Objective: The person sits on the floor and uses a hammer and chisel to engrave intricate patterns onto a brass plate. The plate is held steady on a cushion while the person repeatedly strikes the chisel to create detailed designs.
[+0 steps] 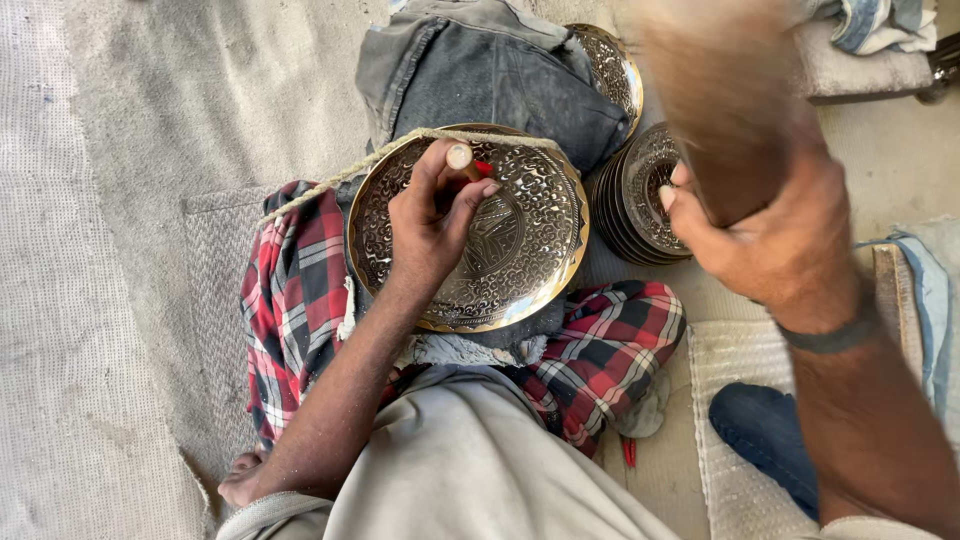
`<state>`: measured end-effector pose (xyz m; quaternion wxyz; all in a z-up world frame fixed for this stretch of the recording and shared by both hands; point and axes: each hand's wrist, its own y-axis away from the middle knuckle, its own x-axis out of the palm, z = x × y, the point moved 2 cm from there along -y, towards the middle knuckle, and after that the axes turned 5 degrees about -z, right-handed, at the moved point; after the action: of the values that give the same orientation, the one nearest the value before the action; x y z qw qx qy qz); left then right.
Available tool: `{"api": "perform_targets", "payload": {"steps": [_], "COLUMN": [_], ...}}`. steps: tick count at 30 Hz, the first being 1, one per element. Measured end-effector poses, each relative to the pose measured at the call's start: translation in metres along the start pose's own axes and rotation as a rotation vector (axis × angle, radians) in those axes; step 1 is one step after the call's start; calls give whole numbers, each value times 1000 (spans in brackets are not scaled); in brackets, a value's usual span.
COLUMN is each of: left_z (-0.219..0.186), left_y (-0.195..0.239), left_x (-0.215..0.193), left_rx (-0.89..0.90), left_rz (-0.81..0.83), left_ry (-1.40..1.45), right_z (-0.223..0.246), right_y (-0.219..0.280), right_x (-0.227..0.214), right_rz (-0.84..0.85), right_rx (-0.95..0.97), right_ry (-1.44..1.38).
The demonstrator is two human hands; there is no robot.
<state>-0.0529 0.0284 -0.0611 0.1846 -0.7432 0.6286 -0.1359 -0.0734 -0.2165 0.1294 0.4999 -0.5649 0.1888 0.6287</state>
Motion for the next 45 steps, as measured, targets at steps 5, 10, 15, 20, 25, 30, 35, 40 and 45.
{"api": "perform_targets", "payload": {"steps": [5,10,15,20,25,30,35,40,45], "left_z": [1,2,2,2,4,5,4,4,1], "left_y": [-2,-1,-3,-3,0,-2,-1,-3,-4], "left_x": [0,-1,-4,-5,-5,-5,-4,-7,-2], "left_rx": [-36,-53,-60,-34,22,-5,-15,-36,20], "left_rz": [17,57,50,68,56,81,81,107,2], "left_ry": [41,41,18,54,81,21,15,41,16], "right_z": [32,53,58,49,48,49,41,43,28], "right_y": [-24,-39,-31,-16,-16,-13,-6,-2,-5], "right_x": [-24,-20,-18,-13,-14,-13,-11,-8,-10], "right_rz": [65,119,124,193,115,41,71,100,-74], "right_rx": [-96,-109,-90,-113,-66,-11,8,-125,-22], "right_ry": [298,416,637,909,594,379,341,767,163]}}
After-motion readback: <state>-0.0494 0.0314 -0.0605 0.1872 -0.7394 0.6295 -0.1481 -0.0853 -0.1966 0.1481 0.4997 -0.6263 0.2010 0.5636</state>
